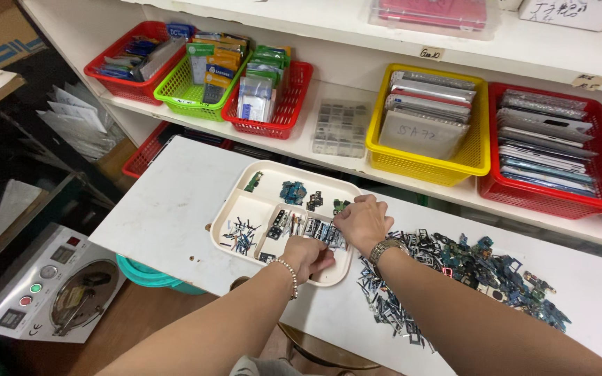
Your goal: The person sorts small electronic components from a large pile on a white table into a compartmentalized tray. They pick up individual pieces, inspect them, and place them into specific sections of the tray.
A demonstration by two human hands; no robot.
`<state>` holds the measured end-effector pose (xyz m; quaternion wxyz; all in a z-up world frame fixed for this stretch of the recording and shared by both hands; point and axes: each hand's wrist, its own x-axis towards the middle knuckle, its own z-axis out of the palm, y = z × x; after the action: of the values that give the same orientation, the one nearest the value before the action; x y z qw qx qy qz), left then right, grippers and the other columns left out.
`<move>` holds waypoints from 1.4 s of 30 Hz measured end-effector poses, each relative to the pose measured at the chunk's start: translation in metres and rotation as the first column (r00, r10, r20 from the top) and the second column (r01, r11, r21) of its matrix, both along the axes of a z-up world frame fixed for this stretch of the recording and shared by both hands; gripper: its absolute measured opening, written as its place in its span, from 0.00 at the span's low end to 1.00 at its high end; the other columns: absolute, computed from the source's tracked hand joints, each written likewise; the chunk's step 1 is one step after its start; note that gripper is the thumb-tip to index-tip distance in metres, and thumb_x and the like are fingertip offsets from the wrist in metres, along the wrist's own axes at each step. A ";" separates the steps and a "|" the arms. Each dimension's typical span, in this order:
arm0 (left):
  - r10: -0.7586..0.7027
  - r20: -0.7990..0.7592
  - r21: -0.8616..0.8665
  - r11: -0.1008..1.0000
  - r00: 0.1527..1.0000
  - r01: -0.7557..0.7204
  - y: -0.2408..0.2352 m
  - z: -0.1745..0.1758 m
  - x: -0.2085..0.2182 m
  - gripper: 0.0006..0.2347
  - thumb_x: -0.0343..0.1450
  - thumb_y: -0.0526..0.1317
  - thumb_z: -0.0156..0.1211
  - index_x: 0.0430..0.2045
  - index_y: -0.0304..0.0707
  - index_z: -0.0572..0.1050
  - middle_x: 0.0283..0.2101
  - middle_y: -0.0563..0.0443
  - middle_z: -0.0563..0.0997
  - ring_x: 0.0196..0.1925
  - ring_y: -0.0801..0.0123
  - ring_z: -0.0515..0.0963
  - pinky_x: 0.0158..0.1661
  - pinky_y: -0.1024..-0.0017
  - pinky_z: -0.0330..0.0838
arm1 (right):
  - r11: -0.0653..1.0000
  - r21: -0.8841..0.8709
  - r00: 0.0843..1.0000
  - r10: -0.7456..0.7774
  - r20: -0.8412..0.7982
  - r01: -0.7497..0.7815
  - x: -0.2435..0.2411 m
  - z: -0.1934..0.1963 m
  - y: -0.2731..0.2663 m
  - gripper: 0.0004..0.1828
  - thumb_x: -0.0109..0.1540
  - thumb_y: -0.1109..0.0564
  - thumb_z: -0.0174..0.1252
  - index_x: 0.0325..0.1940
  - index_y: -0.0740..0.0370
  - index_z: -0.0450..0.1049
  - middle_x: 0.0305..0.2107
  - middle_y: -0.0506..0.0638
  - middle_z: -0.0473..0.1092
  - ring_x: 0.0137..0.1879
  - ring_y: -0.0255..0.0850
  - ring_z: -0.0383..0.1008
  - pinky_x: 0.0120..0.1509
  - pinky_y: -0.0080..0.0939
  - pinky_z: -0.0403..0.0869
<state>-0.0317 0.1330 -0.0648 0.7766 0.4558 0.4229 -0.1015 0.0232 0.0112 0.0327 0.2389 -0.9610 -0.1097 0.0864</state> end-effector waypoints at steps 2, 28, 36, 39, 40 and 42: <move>0.027 -0.009 -0.033 0.999 1.000 -0.028 0.002 0.003 -0.001 0.03 0.73 0.26 0.55 0.34 0.20 0.74 0.36 0.37 0.80 0.37 0.57 0.84 0.36 0.65 0.88 | 0.999 0.016 0.998 0.032 0.047 -0.032 -0.007 0.004 0.000 0.07 0.53 0.49 0.69 0.35 0.46 0.86 0.58 0.45 0.65 0.66 0.48 0.56 0.65 0.56 0.56; 0.324 -0.111 -0.021 0.945 0.940 -0.328 -0.011 0.033 -0.001 0.05 0.73 0.26 0.47 0.35 0.21 0.73 0.33 0.36 0.80 0.30 0.60 0.81 0.30 0.67 0.84 | 0.954 -0.071 0.942 0.298 0.152 -0.290 -0.033 0.008 -0.035 0.17 0.56 0.61 0.55 0.43 0.49 0.85 0.71 0.58 0.50 0.78 0.59 0.39 0.76 0.70 0.40; 0.213 0.154 -0.103 0.975 0.965 -0.199 -0.050 0.028 0.014 0.04 0.72 0.29 0.55 0.34 0.21 0.74 0.30 0.40 0.78 0.25 0.66 0.77 0.22 0.73 0.72 | 0.960 0.261 0.987 0.060 0.148 -0.098 -0.007 0.003 -0.085 0.12 0.64 0.55 0.56 0.46 0.51 0.85 0.51 0.58 0.75 0.59 0.50 0.73 0.68 0.46 0.69; -0.094 0.177 0.058 0.995 0.980 0.085 -0.080 0.033 0.027 0.06 0.71 0.32 0.56 0.33 0.23 0.77 0.30 0.41 0.82 0.25 0.67 0.79 0.25 0.77 0.76 | 0.912 0.340 0.973 -0.198 -0.118 0.228 0.002 0.006 -0.137 0.12 0.64 0.53 0.57 0.48 0.54 0.82 0.36 0.55 0.81 0.39 0.46 0.81 0.47 0.43 0.77; -0.145 0.192 0.063 0.989 0.971 0.136 -0.091 0.036 0.030 0.06 0.71 0.32 0.57 0.33 0.23 0.78 0.29 0.42 0.82 0.25 0.67 0.79 0.25 0.76 0.77 | 0.916 0.321 0.971 -0.222 -0.094 0.240 0.003 0.007 -0.154 0.12 0.64 0.53 0.57 0.47 0.55 0.82 0.34 0.54 0.81 0.38 0.44 0.81 0.46 0.43 0.77; -0.247 0.222 0.076 0.969 0.943 0.236 -0.110 0.039 0.034 0.06 0.71 0.32 0.57 0.33 0.23 0.78 0.29 0.42 0.82 0.24 0.67 0.80 0.26 0.75 0.78 | 0.922 0.281 0.963 -0.267 -0.044 0.268 0.004 0.008 -0.185 0.12 0.63 0.53 0.58 0.47 0.57 0.82 0.32 0.53 0.81 0.37 0.40 0.81 0.45 0.41 0.77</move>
<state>0.0022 0.0226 -0.0255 0.7907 0.5314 0.2737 -0.1324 0.0270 -0.1740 0.0402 0.3843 -0.9223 0.0116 0.0387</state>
